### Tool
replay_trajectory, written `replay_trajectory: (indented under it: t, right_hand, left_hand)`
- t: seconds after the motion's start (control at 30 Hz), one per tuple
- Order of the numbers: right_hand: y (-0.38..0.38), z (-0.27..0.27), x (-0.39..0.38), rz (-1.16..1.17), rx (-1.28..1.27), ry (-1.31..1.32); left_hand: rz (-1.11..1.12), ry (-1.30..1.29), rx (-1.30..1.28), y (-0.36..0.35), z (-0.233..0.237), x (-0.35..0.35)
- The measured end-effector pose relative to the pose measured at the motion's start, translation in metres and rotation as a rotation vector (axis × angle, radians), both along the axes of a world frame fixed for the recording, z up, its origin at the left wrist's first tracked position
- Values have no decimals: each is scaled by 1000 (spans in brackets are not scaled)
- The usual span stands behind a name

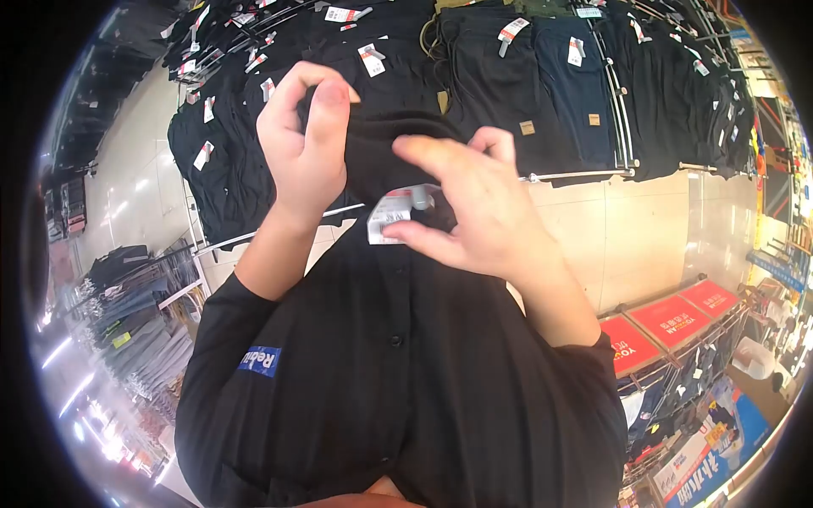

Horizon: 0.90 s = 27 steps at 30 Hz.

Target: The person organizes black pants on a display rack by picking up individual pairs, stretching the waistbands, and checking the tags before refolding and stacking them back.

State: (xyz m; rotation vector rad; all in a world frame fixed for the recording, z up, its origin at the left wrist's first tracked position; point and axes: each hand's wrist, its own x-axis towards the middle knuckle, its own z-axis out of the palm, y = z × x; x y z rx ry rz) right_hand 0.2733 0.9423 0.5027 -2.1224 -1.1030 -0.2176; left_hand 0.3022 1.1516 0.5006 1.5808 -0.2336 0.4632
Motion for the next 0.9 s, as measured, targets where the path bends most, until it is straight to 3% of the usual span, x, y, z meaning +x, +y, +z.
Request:
replay_trajectory:
  t: [0.07,0.13,0.2,0.37,0.4,0.53,0.6,0.67,0.7,0.73,0.77,0.8,0.83,0.87,0.9]
  right_hand:
    - [12,-13,-11,-211,203,254]
    - [15,-16,-11,-189,162,193]
    - [21,-18,-11,-171,272,190]
    - [21,8,-16,-266,160,384]
    - [20,11,-17,-309,120,449]
    - [15,17,-10,-246,-4,457]
    - [17,19,-1,-241,-18,521]
    - [18,12,7,-182,-122,440]
    - [15,0,15,-66,1,483]
    - [14,-4,17,-58,-3,485]
    - [14,-7,18,-29,166,558]
    - [13,-8,20,1,335,630]
    - [11,-7,22,26,445,665]
    - [-14,-38,21,-31,602,956]
    - [-11,-35,18,26,848,1058]
  left_hand:
    - [27,25,3,4,-7,-5]
    - [57,51,8,10,-12,-6]
    - [149,-84,126,18,-16,-6]
    - [278,-188,153,36,-20,-12]
    - [229,-189,46,40,-17,-12]
    - [155,-158,208,27,-20,-15]
    - [8,-77,120,8,-20,-18]
    - [-155,43,212,4,-16,-21]
    - [-146,47,209,1,-21,-17]
    - [-249,4,20,2,-30,-9]
    - [-350,-41,-170,4,-38,-3]
    - [-550,49,-352,8,-43,-3]
    - [-593,156,-427,8,-49,-8]
    - [-638,263,-502,8,-60,-15]
    - [-696,312,-592,10,-91,-23]
